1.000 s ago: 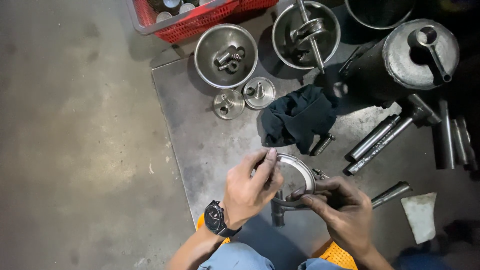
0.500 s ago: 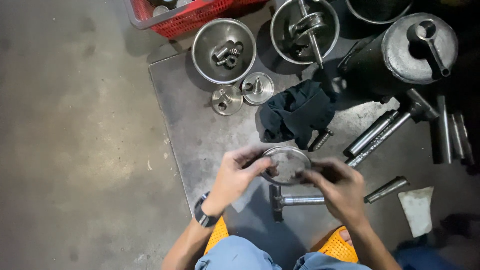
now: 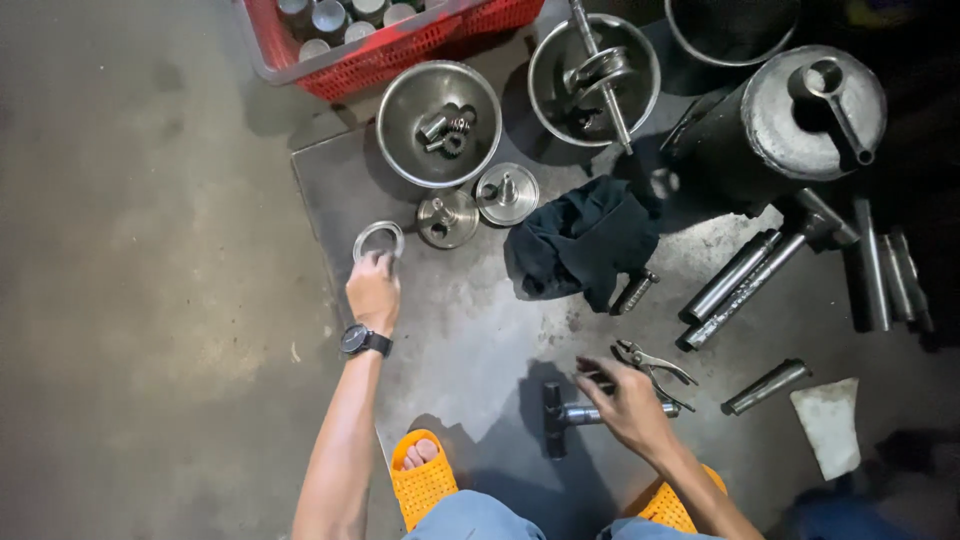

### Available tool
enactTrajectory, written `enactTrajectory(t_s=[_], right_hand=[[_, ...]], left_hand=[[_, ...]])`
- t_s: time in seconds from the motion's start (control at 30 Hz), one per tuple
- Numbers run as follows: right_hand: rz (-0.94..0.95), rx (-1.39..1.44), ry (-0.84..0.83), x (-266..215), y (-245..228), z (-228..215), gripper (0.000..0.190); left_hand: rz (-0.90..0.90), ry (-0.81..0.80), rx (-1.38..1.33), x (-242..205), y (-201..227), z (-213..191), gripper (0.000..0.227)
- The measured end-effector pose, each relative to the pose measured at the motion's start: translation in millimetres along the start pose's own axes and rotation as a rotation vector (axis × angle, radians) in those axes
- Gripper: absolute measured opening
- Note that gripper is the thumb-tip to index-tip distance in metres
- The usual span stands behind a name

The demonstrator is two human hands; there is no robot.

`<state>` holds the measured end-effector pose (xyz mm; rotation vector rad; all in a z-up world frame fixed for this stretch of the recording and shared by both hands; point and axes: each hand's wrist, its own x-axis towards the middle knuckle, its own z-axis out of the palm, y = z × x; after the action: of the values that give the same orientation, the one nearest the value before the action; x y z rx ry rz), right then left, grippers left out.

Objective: The person uses pliers to bend a metal ring, then uses a hammer to tap it into place on a metal surface. They retrieve a spray can, apply lubricant to a cylindrical metal part, and wipe it with a cloth. Finally, they use pliers to manipulate a small metal component over a bowl.

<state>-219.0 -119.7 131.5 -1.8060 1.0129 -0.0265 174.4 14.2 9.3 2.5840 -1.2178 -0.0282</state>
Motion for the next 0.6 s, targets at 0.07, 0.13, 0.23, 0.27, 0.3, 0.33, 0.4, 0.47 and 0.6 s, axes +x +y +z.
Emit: enactTrajectory(t_s=[0.07,0.13,0.23,0.27,0.3,0.33,0.4,0.47,0.6], right_hand=[[-0.036,-0.052,-0.004,-6,15,1,0.032],[-0.074,-0.104,-0.011,-14,39,7,0.031],[0.03,-0.252,0.014,-29,85,17,0.034],[-0.071,-0.376,-0.017,-33,95,18,0.046],[-0.172,-0.5,-0.05,-37,106,17,0.058],[-0.172,-0.502,-0.043,-36,105,19,0.058],[-0.14,-0.78,-0.22,-40,105,19,0.067],[-0.229,-0.824,-0.129,-38,149,37,0.056],[-0.293,-0.81,-0.37,-29,189,36,0.033]], left_hand=[[0.035,0.096,0.019,-6,11,-1,0.033],[0.067,0.192,0.04,-20,23,-7,0.038],[-0.051,0.105,-0.157,-56,43,-22,0.025],[-0.076,0.054,-0.248,-69,50,-25,0.024],[-0.1,0.002,-0.34,-82,57,-28,0.022],[-0.095,0.005,-0.344,-88,67,-34,0.022],[-0.095,-0.073,-0.476,-97,91,-46,0.022],[-0.05,-0.099,-0.537,-99,112,-52,0.022],[0.005,-0.161,-0.637,-96,154,-53,0.022]])
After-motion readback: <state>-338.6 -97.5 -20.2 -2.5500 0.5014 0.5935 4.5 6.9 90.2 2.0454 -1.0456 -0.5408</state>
